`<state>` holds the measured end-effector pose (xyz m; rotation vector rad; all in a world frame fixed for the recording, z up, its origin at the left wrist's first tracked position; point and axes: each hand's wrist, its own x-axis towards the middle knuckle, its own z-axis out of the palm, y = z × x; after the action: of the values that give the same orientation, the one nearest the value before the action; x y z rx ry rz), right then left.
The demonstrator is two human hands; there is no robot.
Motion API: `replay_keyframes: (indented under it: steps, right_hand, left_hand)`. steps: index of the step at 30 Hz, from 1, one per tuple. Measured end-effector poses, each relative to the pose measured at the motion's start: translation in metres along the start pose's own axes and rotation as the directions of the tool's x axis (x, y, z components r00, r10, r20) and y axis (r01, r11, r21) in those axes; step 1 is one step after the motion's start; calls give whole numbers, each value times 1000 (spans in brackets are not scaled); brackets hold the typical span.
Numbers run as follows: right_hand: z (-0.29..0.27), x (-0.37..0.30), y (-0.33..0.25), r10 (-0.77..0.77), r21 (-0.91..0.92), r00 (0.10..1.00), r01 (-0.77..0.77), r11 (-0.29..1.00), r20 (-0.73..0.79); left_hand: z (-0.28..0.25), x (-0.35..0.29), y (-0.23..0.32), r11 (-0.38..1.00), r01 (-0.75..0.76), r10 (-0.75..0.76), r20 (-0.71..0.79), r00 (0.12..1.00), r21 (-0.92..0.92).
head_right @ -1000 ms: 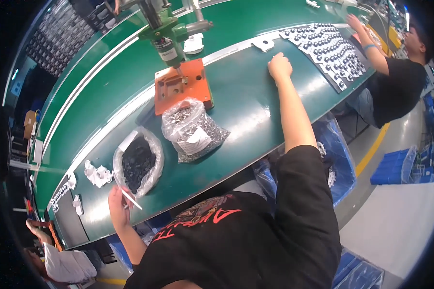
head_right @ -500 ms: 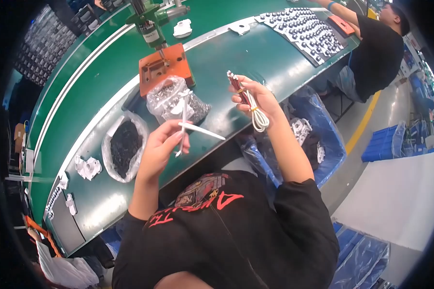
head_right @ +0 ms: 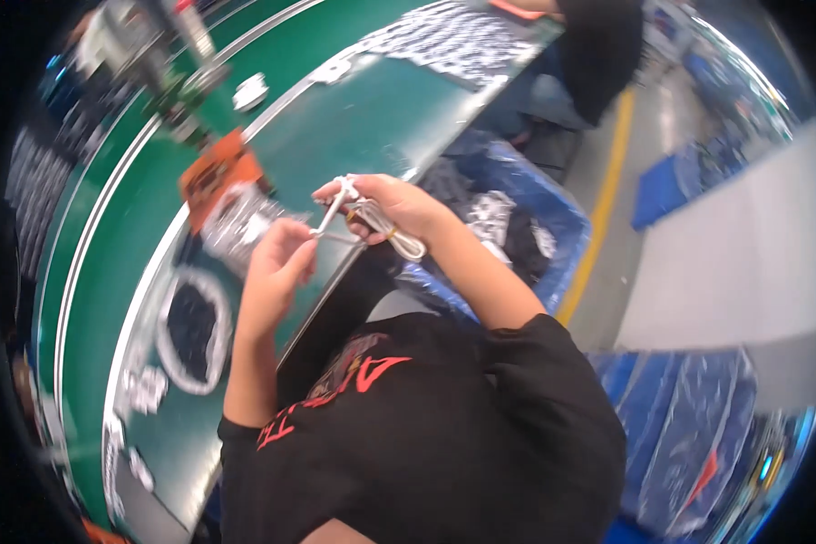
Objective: Assembling small plastic parts using a manual press fixture on a factory production line.
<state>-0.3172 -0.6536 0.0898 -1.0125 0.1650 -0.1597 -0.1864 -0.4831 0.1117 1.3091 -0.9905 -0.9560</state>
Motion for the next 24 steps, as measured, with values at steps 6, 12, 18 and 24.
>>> replay_keyframes:
  steps: [6,12,18,24]
  right_hand:
    - [10,-78,-5,-121,-151,911,66,986,-394]
    - [-1,-181,59,-63,82,556,231,970,-829]
    - [-31,-356,156,83,25,-48,706,708,-995]
    - [-14,-583,172,85,-389,-616,592,706,-783]
  left_hand:
    - [39,45,-17,999,5,-16,334,942,36]
    - [93,60,-83,971,-176,35,630,776,163]
    - [64,79,-128,833,-116,-363,693,622,540]
    - [71,64,-109,767,-176,-374,653,658,617]
